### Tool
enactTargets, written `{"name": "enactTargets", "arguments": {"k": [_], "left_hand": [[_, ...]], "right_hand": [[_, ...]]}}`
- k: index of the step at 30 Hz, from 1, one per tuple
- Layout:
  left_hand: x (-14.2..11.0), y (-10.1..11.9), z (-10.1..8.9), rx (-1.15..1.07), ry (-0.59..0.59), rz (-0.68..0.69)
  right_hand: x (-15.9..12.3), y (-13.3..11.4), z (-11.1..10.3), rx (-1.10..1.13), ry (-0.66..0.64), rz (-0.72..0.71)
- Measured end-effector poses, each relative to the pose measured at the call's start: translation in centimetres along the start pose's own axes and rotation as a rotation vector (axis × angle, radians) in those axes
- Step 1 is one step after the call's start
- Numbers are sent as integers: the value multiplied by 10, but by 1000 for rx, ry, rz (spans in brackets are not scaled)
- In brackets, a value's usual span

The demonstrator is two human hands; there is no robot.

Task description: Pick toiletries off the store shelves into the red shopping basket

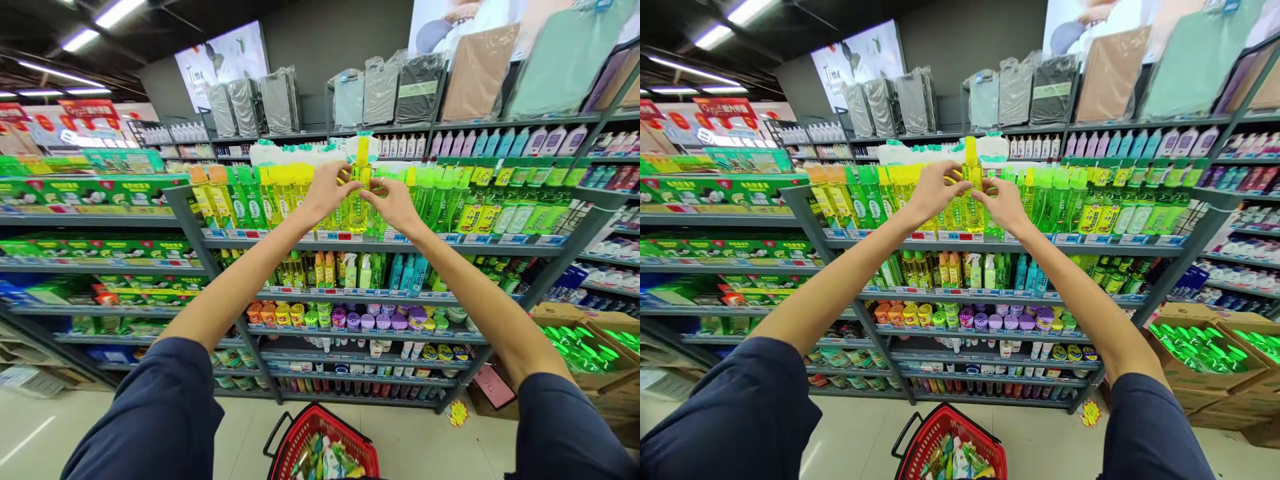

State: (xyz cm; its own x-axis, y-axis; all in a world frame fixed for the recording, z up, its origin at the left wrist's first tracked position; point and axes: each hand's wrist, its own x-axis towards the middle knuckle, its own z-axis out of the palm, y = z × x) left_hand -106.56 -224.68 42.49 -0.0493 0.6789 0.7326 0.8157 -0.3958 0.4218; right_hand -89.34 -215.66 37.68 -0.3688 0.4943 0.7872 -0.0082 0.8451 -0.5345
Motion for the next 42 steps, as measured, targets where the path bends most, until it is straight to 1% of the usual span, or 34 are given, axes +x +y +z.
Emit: {"name": "enactTargets", "arguments": {"k": [4,8,12,17,22,26,29,35,42], "left_hand": [[14,-8,3,136,17,-5],[18,-12,14,252,12,-14],[17,-17,24,284,1,-21],[12,-21,27,320,7,-43],[8,-23,25,324,-46,-1],[8,-25,26,393,-99,-2],[9,-25,28,453,-137,-41],[7,-25,27,490,-198,-85],[2,-28,25,497,-255,-67]], "right_hand": [[15,15,12,-66,39,-65],[18,34,20,-108,81,-90],[16,51,27,-134,106,-105],[11,65,38,-165,112,-32],[6,76,49,-110,85,106],[5,80,51,-40,94,177],[4,79,51,-65,95,167],[4,74,54,-105,98,158],[1,75,56,-92,110,171]]}}
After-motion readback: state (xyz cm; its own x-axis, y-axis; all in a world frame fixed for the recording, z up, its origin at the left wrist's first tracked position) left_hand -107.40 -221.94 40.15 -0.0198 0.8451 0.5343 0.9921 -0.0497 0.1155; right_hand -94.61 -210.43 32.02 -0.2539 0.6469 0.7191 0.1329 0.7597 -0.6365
